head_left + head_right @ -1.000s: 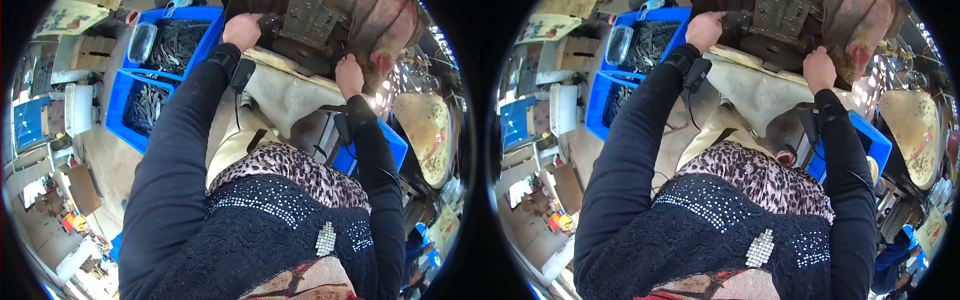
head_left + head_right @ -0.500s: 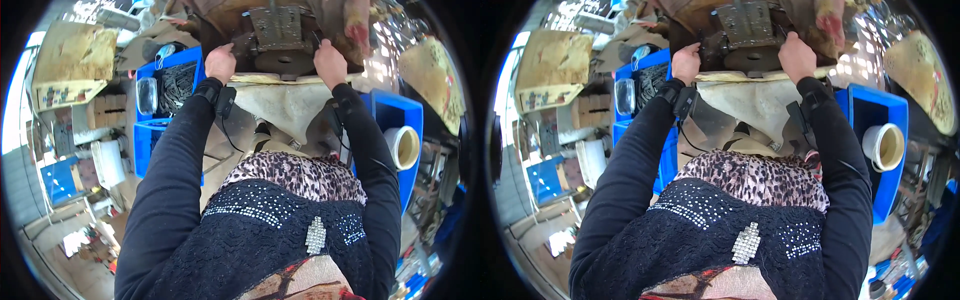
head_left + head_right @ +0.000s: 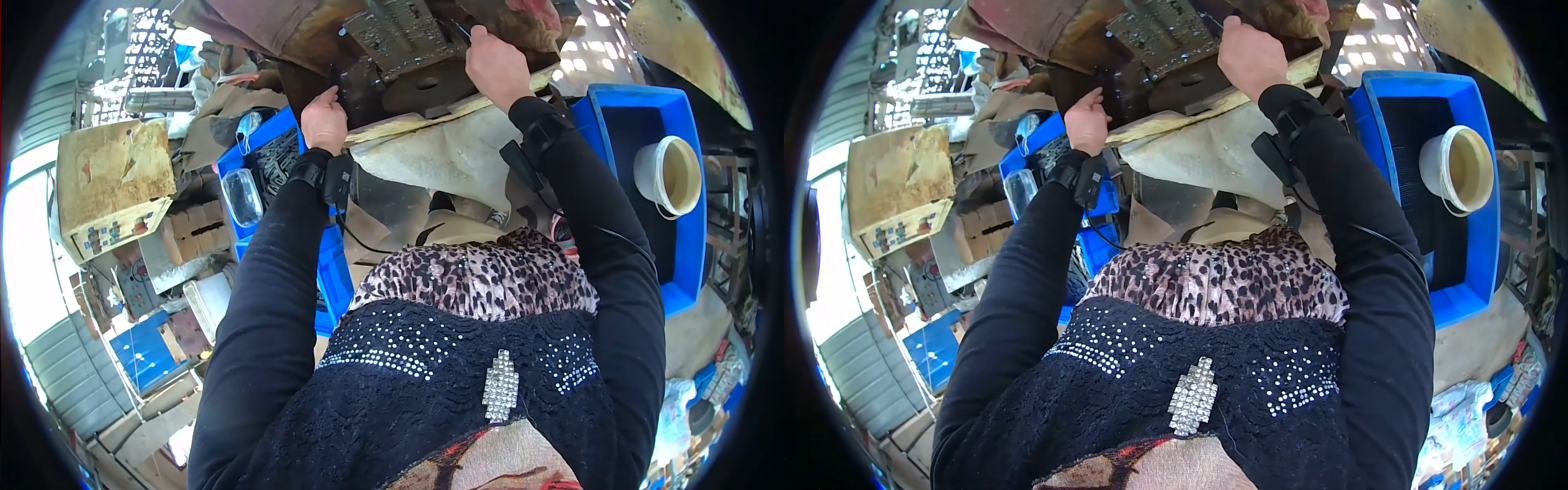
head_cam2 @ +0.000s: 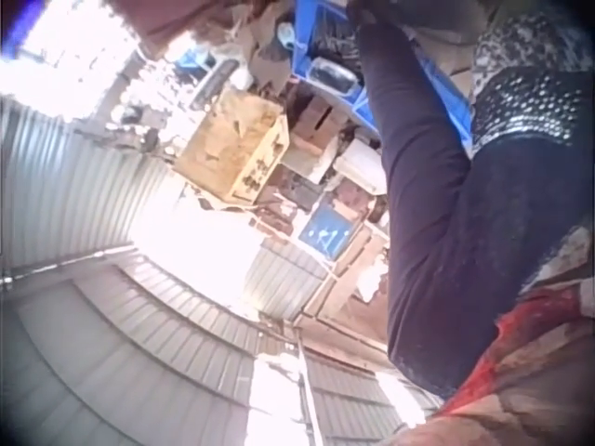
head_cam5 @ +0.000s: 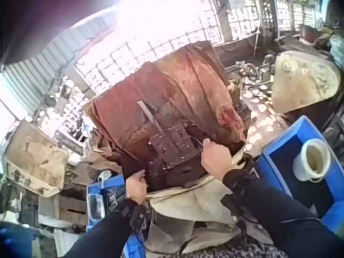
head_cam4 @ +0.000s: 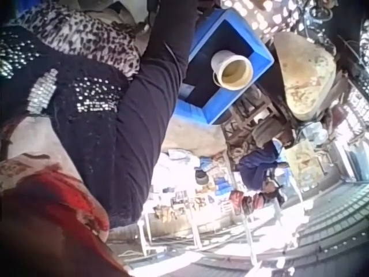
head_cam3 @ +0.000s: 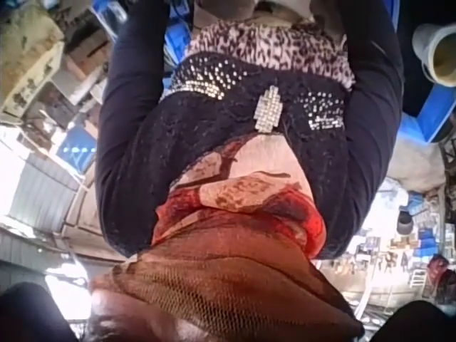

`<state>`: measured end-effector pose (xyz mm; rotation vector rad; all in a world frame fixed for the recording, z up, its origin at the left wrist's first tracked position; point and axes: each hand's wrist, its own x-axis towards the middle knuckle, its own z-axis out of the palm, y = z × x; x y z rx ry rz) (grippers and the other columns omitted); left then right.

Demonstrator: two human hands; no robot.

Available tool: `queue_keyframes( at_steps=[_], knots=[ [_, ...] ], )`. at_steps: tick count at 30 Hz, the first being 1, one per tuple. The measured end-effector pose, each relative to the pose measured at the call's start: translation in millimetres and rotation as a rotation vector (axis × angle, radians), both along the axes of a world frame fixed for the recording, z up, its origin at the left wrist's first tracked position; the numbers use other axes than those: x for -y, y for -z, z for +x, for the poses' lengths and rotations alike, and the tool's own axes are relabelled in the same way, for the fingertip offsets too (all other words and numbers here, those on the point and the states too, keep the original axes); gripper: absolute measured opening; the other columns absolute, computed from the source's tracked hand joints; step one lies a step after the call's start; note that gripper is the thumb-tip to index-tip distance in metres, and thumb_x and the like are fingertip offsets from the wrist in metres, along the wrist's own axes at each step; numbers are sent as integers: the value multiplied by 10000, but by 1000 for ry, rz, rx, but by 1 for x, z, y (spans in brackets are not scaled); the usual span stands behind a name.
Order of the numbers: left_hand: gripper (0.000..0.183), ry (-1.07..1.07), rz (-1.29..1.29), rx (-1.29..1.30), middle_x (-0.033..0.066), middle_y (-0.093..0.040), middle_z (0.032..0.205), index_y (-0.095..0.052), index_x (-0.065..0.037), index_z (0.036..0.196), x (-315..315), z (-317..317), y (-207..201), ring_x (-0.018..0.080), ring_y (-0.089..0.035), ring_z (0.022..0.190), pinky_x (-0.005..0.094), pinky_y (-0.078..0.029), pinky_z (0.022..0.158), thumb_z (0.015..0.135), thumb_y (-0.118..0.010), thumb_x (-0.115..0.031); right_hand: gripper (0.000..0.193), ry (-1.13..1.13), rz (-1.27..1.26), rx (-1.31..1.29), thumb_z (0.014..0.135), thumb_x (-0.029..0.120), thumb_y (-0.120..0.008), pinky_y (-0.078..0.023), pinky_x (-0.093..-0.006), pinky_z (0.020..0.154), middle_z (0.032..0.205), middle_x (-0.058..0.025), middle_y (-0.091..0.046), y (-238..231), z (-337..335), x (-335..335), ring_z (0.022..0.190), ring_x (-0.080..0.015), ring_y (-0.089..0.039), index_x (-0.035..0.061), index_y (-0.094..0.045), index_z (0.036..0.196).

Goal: The person picks up metal pieces from a blue bin, grinds them against a rotating wheel in a machine, and dips them into a bucket of water. They then place the finished pieces into a separate blue bin.

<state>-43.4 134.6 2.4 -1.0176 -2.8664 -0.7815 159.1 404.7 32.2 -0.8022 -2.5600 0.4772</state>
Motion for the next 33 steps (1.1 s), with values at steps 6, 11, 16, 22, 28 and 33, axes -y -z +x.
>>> queue_keyframes(
  at_steps=[6, 11, 16, 22, 28, 33],
  knots=[
    [362, -36, 69, 98, 144, -701, 1071, -637, -37, 1222, -3, 2, -2, 161, -660, 614, 293, -541, 600, 907, -460, -26, 139, 9, -8, -28, 891, 164, -496, -530, -491, 653, 822, -182, -663, -3, -2, -1, 753, -389, -652, 33, -478, 933],
    [364, -70, 103, 174, 159, -699, 1070, -639, -30, 1219, -9, 9, -11, 169, -661, 610, 295, -543, 600, 902, -462, -18, 136, 12, 2, -38, 886, 159, -499, -530, -488, 656, 830, -183, -663, -4, 0, -2, 755, -387, -652, 30, -486, 929],
    [370, -54, 90, 166, 165, -696, 1071, -638, -24, 1220, -9, 11, -13, 175, -660, 607, 296, -544, 600, 896, -459, -13, 131, 23, 6, -28, 881, 152, -501, -530, -490, 657, 810, -184, -663, -10, 1, 2, 748, -389, -651, 27, -491, 921],
    [350, -109, 147, 232, 150, -702, 1038, -667, -45, 1166, -12, 16, -16, 207, -671, 628, 327, -547, 623, 867, -486, -29, 165, 96, 55, 20, 904, 143, -443, -541, -415, 576, 766, -162, -664, -10, -2, 6, 668, -329, -679, 35, -566, 920],
    [351, -117, 148, 222, 154, -702, 1043, -666, -41, 1166, -9, 10, -15, 210, -671, 622, 328, -551, 619, 864, -490, -24, 167, 99, 60, 5, 904, 138, -435, -535, -424, 562, 748, -164, -658, -11, -5, 7, 653, -332, -672, 31, -563, 904],
    [376, -63, 116, 169, 164, -698, 1072, -645, -27, 1211, -11, 14, -13, 185, -665, 597, 293, -545, 592, 886, -459, 4, 171, 72, 75, -19, 906, 137, -431, -528, -433, 556, 735, -172, -653, -7, 0, 4, 645, -338, -666, 26, -561, 897]
  ],
)
